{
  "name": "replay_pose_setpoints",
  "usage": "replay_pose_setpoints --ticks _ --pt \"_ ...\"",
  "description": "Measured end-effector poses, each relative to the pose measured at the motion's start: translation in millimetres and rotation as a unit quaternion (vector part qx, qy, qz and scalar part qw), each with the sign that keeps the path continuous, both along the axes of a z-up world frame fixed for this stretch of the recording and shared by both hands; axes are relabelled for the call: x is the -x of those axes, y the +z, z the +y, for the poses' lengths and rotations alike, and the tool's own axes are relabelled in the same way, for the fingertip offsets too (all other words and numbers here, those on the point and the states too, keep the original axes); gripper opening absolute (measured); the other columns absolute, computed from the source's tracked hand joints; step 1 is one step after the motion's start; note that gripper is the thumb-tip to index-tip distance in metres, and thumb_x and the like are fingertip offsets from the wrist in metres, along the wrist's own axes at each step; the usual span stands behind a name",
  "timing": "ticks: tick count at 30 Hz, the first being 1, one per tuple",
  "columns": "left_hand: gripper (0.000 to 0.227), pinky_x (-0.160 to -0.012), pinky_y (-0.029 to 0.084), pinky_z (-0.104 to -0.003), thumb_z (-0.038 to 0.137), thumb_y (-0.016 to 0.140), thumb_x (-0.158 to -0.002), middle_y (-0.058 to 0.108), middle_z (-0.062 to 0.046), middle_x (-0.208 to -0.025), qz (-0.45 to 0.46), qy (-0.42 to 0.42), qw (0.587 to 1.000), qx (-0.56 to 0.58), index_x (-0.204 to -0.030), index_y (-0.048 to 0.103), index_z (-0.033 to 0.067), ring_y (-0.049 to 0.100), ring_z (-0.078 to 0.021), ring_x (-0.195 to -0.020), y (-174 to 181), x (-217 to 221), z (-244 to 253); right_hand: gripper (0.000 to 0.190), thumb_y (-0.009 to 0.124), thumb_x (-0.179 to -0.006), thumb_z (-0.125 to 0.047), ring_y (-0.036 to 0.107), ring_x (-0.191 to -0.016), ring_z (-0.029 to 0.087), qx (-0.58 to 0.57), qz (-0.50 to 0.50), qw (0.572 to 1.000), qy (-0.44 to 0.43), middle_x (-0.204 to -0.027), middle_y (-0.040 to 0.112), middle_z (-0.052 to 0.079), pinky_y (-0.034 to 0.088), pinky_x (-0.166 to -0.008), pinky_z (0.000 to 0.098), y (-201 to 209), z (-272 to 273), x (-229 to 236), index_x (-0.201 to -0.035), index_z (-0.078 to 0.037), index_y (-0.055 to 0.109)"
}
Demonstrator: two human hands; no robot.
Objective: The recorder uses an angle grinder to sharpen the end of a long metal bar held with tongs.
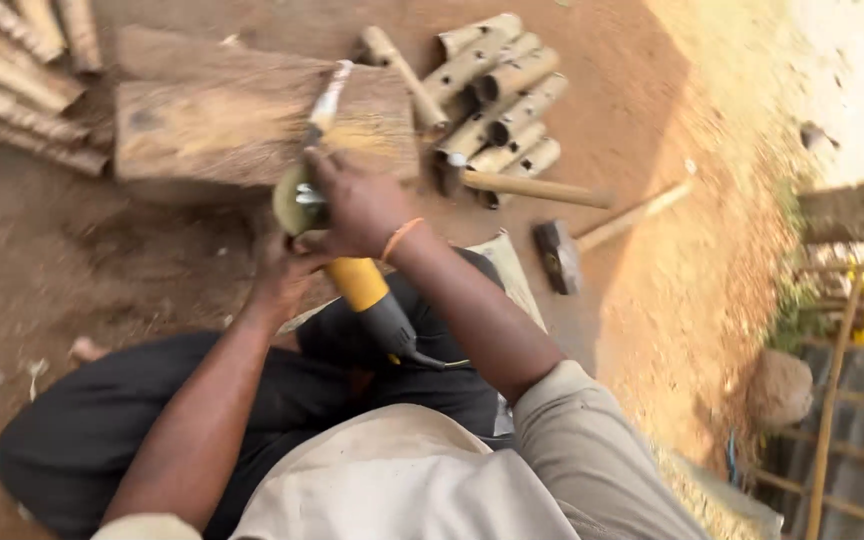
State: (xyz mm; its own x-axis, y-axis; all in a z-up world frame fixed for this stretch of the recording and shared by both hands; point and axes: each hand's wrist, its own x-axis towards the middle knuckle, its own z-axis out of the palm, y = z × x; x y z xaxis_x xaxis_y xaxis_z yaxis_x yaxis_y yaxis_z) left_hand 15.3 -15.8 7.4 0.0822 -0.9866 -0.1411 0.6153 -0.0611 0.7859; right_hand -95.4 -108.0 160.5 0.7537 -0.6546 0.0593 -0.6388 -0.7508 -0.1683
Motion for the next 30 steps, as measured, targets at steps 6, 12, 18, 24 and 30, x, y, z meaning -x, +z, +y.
replay_pose_setpoints --ticks 6,12,18,24,30 --pt "0.050 -0.090 0.059 -0.032 0.006 0.084 -0.082 0.065 -0.004 -0.115 0.009 0.028 0.999 -0.021 -0.124 0.057 0.0070 0.064 -0.0165 -0.106 -36.4 9.9 -1.0 0.106 0.070 -0.071 -0.082 0.072 -0.106 0.037 -0.084 0.079 0.978 -0.172 -0.126 0.065 0.020 0.060 -0.085 0.0441 0.4 15.7 -3.2 -0.135 0.001 0.052" --pt "0.051 -0.081 0.060 -0.033 0.009 0.084 -0.075 0.063 0.000 -0.112 0.009 0.049 0.995 -0.089 -0.117 0.054 0.0159 0.064 -0.0145 -0.102 9.8 8.6 4.4 0.107 0.063 -0.074 -0.089 0.072 -0.102 0.037 -0.118 0.132 0.960 -0.218 -0.113 0.066 0.026 0.061 -0.079 0.0459 -5.7 12.4 -20.2 -0.122 0.007 0.059" --pt "0.040 -0.093 0.059 -0.040 0.007 0.083 -0.082 0.062 -0.002 -0.113 0.046 0.037 0.994 -0.091 -0.114 0.059 0.0113 0.064 -0.0174 -0.107 -35.3 8.7 3.7 0.104 0.069 -0.074 -0.083 0.073 -0.098 0.036 -0.083 0.141 0.981 -0.108 -0.107 0.066 0.024 0.061 -0.081 0.0430 -32.9 -6.1 -10.1 -0.122 0.008 0.058" --pt "0.054 -0.097 0.057 -0.040 0.012 0.084 -0.077 0.064 -0.003 -0.117 0.034 0.027 0.995 -0.086 -0.125 0.058 0.0127 0.064 -0.0183 -0.112 10.2 5.0 5.7 0.092 0.074 -0.080 -0.069 0.071 -0.104 0.037 -0.202 0.013 0.967 -0.156 -0.110 0.070 0.023 0.057 -0.091 0.0435 -15.3 -5.8 -0.6 -0.134 0.003 0.055" --pt "0.073 -0.110 0.049 -0.045 0.022 0.089 -0.076 0.063 -0.012 -0.130 -0.003 0.041 0.999 -0.020 -0.138 0.055 0.0021 0.061 -0.0266 -0.125 -4.2 12.3 3.3 0.027 0.060 -0.095 -0.008 0.056 -0.077 0.015 -0.465 -0.342 0.797 -0.179 -0.097 0.068 0.007 0.048 -0.067 0.0289 -23.7 -1.2 99.5 -0.118 0.004 0.069"
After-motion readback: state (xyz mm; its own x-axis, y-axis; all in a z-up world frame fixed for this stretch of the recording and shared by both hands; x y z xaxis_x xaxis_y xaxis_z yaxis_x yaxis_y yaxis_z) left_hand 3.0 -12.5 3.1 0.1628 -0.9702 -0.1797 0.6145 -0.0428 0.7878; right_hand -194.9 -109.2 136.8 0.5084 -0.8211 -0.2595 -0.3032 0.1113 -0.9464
